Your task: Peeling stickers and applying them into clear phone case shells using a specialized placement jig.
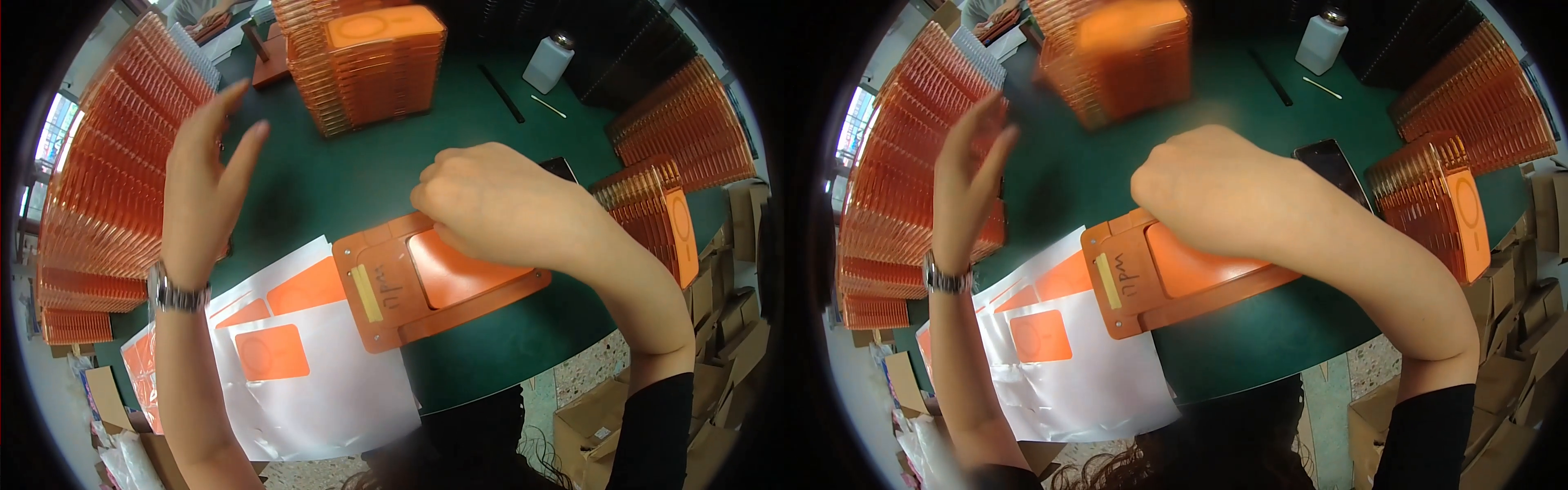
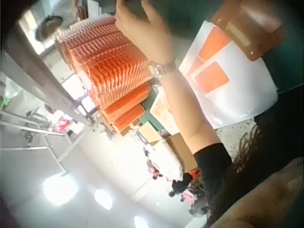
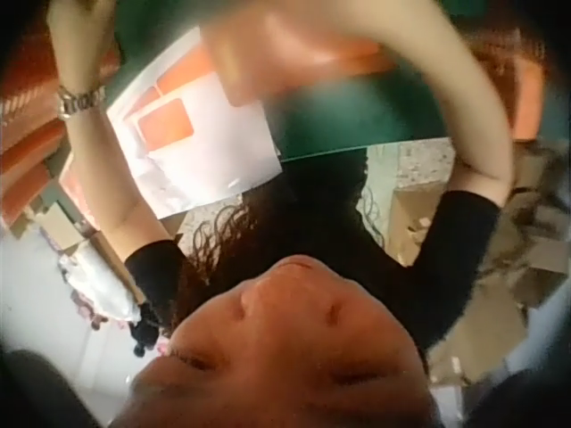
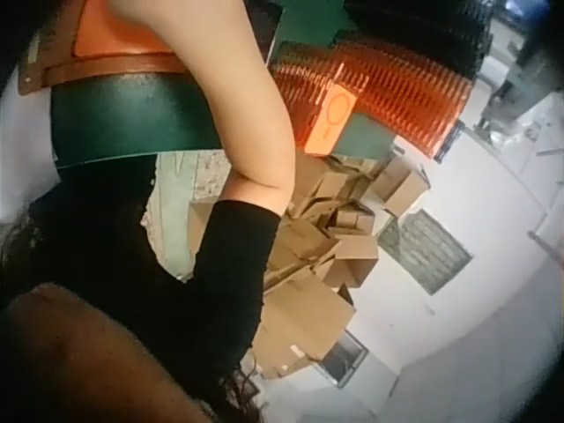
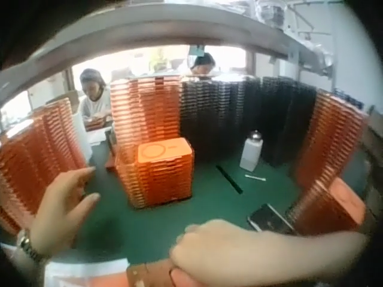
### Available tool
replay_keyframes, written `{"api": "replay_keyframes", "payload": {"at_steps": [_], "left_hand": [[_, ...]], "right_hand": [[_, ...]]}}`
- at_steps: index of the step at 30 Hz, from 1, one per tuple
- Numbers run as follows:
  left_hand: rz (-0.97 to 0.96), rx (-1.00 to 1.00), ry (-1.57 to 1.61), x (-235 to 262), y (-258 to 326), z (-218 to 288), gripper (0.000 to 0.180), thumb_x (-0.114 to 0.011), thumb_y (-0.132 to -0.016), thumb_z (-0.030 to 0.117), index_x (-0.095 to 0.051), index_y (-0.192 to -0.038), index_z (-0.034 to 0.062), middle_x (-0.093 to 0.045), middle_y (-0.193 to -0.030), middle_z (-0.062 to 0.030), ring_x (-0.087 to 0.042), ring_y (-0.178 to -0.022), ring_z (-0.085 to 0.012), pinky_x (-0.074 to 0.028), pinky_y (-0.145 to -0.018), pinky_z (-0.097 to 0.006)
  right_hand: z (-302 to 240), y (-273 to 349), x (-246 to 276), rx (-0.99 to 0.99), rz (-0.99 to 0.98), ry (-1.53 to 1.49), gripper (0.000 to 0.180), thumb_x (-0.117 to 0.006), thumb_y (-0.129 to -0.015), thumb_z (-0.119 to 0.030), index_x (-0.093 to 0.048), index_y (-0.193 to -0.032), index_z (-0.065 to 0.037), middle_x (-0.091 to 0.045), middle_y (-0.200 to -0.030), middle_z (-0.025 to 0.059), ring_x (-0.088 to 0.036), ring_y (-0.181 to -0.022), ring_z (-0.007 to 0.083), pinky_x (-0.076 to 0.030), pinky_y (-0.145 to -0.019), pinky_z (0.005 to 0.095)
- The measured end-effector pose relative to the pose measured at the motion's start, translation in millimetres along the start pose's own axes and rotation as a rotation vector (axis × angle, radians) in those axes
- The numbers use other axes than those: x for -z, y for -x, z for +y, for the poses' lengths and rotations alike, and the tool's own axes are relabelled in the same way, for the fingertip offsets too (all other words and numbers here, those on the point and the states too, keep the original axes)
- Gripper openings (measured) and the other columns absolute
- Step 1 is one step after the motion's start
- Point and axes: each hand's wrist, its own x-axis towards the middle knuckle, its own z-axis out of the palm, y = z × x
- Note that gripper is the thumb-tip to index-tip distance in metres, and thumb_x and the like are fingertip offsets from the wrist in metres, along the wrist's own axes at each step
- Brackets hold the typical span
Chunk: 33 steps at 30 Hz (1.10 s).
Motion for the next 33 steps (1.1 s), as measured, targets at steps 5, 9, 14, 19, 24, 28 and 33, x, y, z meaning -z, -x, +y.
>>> {"api": "replay_keyframes", "payload": {"at_steps": [5,9,14,19,24,28,33], "left_hand": [[0.121,-0.376,-0.11,-35,-65,3,0.041,-0.069,-0.095,0.03,-0.065,-0.127,0.0058,-0.066,-0.12,-0.0188,-0.063,-0.105,-0.0336,-0.052,-0.091,-0.041],[-0.022,-0.277,-0.123,-47,-78,-4,0.037,-0.069,-0.094,0.028,-0.068,-0.124,0.0067,-0.067,-0.124,-0.0128,-0.061,-0.116,-0.0285,-0.046,-0.1,-0.035],[0.074,-0.335,-0.071,-62,-84,-13,0.027,-0.07,-0.093,0.027,-0.073,-0.11,0.0054,-0.067,-0.119,-0.0167,-0.064,-0.108,-0.033,-0.053,-0.091,-0.04],[0.068,-0.327,0.045,-54,-87,-12,0.027,-0.07,-0.095,0.025,-0.071,-0.108,0.0012,-0.068,-0.113,-0.0112,-0.063,-0.104,-0.0236,-0.05,-0.092,-0.034],[0.013,-0.221,0.252,-37,-67,3,0.026,-0.07,-0.096,0.024,-0.069,-0.106,0.0,-0.067,-0.108,-0.0046,-0.06,-0.101,-0.0144,-0.046,-0.093,-0.028],[-0.106,0.014,0.603,-17,8,29,0.018,-0.068,-0.096,0.017,-0.067,-0.102,0.0003,-0.067,-0.119,-0.0106,-0.054,-0.131,-0.0221,-0.042,-0.105,-0.035],[-0.184,0.177,0.596,-18,120,55,0.008,-0.068,-0.091,0.008,-0.067,-0.096,0.0026,-0.043,-0.154,-0.0242,-0.03,-0.15,-0.0377,-0.025,-0.12,-0.05]], "right_hand": [[1,9,-12,0.063,0.197,-0.015,0.004,-0.065,-0.074,-0.001,-0.068,-0.072,-0.001,-0.069,-0.077,0.0192,-0.07,-0.079,0.0344,-0.057,-0.069,0.042],[2,14,-21,0.029,0.211,-0.069,0.003,-0.066,-0.073,0.0,-0.067,-0.075,0.0,-0.069,-0.077,0.0171,-0.07,-0.081,0.0333,-0.058,-0.069,0.0406],[-6,23,-29,0.013,0.278,0.003,0.01,-0.064,-0.081,-0.01,-0.061,-0.077,0.0,-0.061,-0.075,0.0101,-0.062,-0.077,0.0266,-0.053,-0.068,0.0358],[-20,25,-29,0.003,0.283,0.05,0.012,-0.062,-0.088,-0.01,-0.061,-0.08,-0.001,-0.061,-0.076,0.0108,-0.061,-0.08,0.0267,-0.053,-0.067,0.0354],[-13,36,-18,-0.014,0.308,-0.084,0.012,-0.068,-0.08,-0.006,-0.065,-0.087,0.003,-0.068,-0.079,0.016,-0.068,-0.085,0.029,-0.056,-0.07,0.0388],[18,67,-21,-0.277,0.573,-0.723,0.019,-0.052,-0.097,-0.007,-0.064,-0.109,0.002,-0.063,-0.078,0.0045,-0.062,-0.075,0.0099,-0.049,-0.067,0.0267],[31,104,-45,-0.565,0.653,-0.856,0.029,-0.052,-0.097,-0.015,-0.064,-0.116,0.003,-0.069,-0.097,0.0124,-0.064,-0.09,0.017,-0.051,-0.082,0.0333]]}}
